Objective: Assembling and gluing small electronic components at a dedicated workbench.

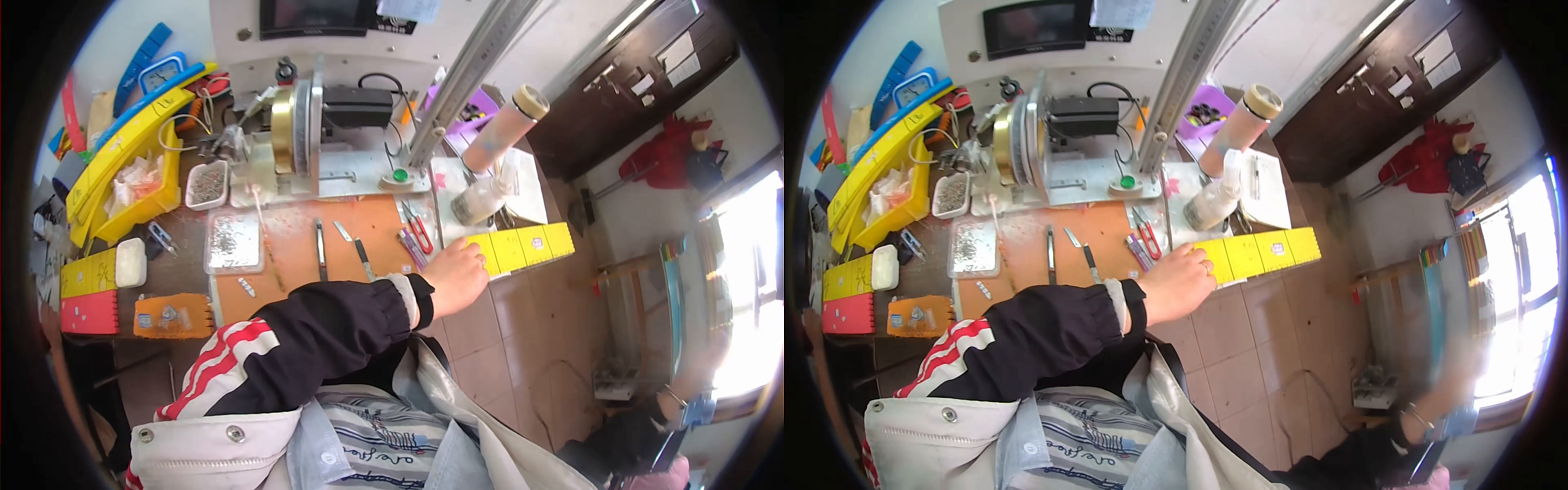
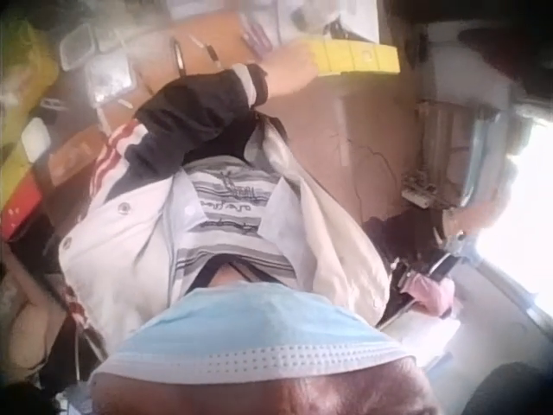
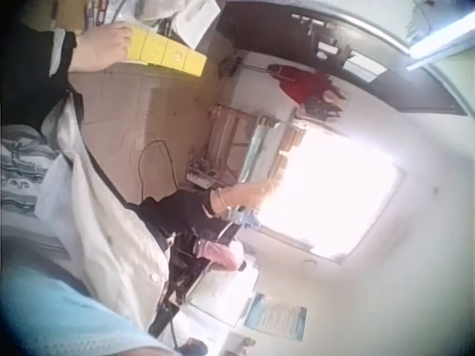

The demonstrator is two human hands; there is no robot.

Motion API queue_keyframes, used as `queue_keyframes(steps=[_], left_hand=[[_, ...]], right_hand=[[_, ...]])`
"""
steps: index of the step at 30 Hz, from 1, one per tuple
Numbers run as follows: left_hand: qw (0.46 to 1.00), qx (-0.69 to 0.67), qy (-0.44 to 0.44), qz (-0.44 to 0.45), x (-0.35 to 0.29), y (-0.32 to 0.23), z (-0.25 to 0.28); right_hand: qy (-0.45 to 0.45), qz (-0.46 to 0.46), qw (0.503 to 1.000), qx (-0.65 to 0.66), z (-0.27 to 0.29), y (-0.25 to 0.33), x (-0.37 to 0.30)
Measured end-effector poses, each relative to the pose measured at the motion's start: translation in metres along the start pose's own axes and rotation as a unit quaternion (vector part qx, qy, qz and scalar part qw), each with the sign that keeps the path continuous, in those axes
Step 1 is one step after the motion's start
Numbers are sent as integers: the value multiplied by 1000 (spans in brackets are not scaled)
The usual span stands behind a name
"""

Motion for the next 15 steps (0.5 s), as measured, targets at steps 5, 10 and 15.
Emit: queue_keyframes(steps=[5, 10, 15], left_hand=[[998, 61, 11, -9, -5, -4, 17], [951, -305, -51, 4, 1, -1, 104], [709, -700, -60, -61, -23, -9, 229]], right_hand=[[-166, 57, 984, 24, 193, 182, 48], [-42, 233, 799, 553, 202, 343, 50], [-16, 349, 705, 618, 227, 457, 48]])
Point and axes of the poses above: each hand's wrist, its own x-axis towards the middle knuckle, its own z-axis out of the back of the hand, y = z × x, the point moved 9 cm from there along x, towards the middle knuckle, and after that the axes turned 9 degrees about z, right-handed, at the moved point
